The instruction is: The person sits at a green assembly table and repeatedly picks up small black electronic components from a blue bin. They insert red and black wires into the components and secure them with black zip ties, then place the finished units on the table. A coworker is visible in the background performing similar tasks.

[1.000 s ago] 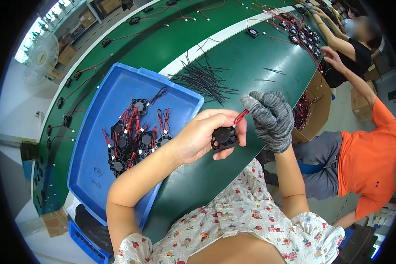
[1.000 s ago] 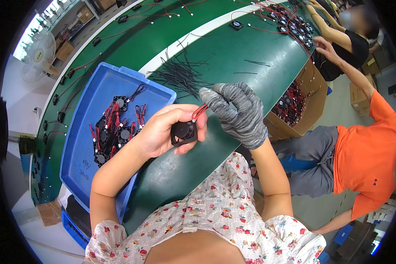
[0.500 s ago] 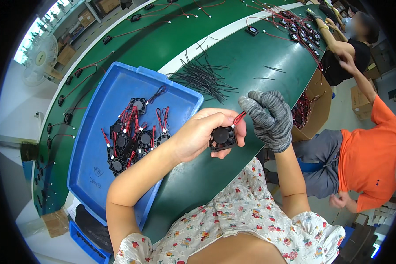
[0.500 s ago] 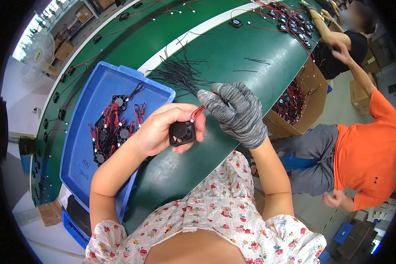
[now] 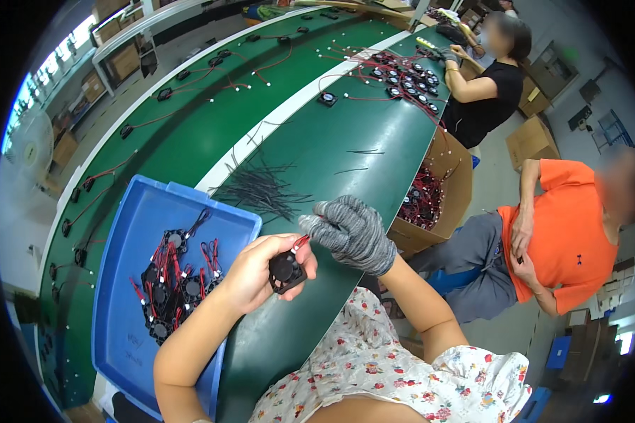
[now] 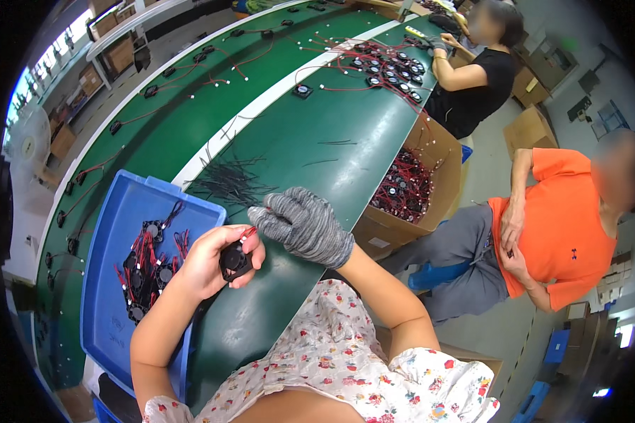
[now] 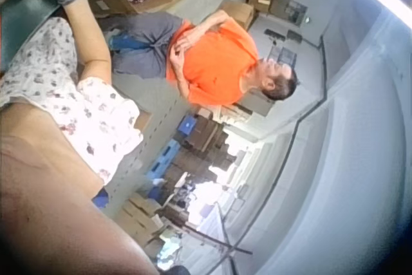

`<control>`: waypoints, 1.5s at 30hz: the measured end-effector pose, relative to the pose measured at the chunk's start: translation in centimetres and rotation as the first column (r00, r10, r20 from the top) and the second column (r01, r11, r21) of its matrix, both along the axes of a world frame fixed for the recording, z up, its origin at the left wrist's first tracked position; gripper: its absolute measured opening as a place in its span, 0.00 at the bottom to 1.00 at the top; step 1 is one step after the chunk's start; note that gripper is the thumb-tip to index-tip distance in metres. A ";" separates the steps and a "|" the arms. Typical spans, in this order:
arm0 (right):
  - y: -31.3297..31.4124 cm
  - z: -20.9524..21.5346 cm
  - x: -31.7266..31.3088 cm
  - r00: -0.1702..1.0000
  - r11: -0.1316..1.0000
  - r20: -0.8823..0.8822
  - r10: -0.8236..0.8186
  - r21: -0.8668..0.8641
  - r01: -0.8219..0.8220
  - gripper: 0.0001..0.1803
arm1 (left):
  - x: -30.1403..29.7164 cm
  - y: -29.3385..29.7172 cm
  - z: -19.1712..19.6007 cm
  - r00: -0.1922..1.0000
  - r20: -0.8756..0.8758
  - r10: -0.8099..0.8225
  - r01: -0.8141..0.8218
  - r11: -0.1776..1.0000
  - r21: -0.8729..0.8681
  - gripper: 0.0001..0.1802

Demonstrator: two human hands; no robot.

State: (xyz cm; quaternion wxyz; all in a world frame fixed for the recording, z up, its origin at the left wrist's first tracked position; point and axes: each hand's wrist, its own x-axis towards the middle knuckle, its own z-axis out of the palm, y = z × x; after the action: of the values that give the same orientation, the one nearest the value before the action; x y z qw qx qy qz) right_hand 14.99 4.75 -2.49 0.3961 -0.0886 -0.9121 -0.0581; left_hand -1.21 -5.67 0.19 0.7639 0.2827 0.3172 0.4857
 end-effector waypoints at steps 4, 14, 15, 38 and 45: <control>-0.3 -0.2 0.2 0.999 0.999 0.026 -0.028 0.016 0.028 0.19 | 0.2 -0.2 0.6 0.991 -0.134 -0.023 0.021 1.000 -0.018 0.20; -0.4 -0.4 -0.2 0.999 1.000 -0.039 -0.017 0.016 0.017 0.21 | 0.0 -0.4 -0.1 0.960 -0.279 0.003 0.018 0.997 0.074 0.17; -0.4 -0.4 -0.2 0.999 1.000 -0.047 -0.022 0.011 0.022 0.22 | 0.1 -0.4 -0.1 0.958 -0.286 0.017 0.008 0.996 0.086 0.17; -1.4 -1.3 -0.7 0.956 0.403 -0.277 0.097 -0.867 -0.292 0.16 | 0.7 -0.8 -2.0 0.678 -0.711 0.188 0.172 0.899 0.403 0.14; -0.9 -1.1 -0.4 0.973 0.524 -0.202 0.108 -0.820 -0.228 0.15 | 0.3 -0.5 -2.2 0.750 -0.657 0.078 0.202 0.919 0.339 0.15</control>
State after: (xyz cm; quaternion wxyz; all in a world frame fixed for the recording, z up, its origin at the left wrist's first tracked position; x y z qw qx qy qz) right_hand 14.55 3.89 -3.55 0.3654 -0.1820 -0.8056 0.4294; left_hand -0.87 -6.21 -2.00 0.5470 0.5918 0.4529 0.3814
